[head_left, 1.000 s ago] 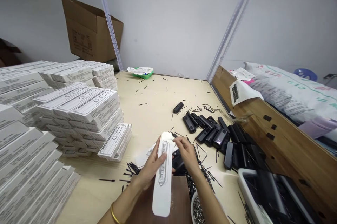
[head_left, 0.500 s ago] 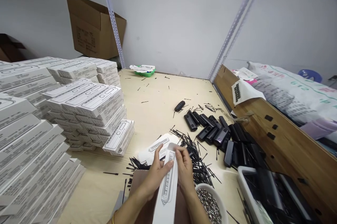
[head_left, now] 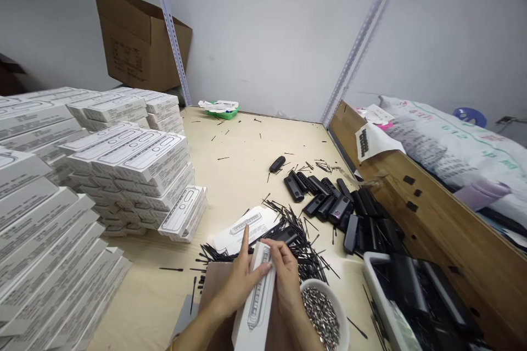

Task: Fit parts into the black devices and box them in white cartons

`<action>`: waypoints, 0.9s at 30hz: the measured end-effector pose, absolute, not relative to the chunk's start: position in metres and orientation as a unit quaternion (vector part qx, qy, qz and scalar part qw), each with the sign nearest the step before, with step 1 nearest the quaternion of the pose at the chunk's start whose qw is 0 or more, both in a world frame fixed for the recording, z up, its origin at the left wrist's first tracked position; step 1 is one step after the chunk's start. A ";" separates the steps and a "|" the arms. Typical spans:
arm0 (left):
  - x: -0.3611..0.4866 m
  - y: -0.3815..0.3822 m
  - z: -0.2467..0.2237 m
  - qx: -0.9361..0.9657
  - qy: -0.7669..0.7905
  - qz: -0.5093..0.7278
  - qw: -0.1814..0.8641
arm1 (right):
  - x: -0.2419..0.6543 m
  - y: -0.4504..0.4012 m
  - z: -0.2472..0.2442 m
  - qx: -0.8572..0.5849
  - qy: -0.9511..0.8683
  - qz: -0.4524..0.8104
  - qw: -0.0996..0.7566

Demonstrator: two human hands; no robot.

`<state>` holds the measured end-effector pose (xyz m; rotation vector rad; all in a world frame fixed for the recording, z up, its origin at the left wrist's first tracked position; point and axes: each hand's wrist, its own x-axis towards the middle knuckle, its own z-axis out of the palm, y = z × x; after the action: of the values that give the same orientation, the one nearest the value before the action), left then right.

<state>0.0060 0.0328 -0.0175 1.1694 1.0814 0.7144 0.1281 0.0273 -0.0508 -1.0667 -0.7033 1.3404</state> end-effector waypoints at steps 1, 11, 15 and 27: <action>0.003 0.031 -0.020 0.505 0.481 0.303 0.650 | 0.129 0.020 -0.055 -0.467 -0.300 0.582 0.595; -0.017 0.000 -0.029 0.684 0.450 0.372 0.438 | 0.140 0.021 -0.075 -0.568 -0.496 0.445 0.483; -0.023 0.014 -0.027 0.585 0.627 0.316 0.406 | 0.169 0.055 -0.071 -0.561 -0.691 0.285 0.354; 0.009 0.024 -0.021 0.656 0.513 0.323 0.450 | 0.199 0.044 -0.012 -0.523 -0.521 0.378 0.558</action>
<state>0.0091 0.0245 -0.0209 1.6215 1.2671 0.7982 0.1992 0.0440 -0.0117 -1.2346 -1.2299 0.8916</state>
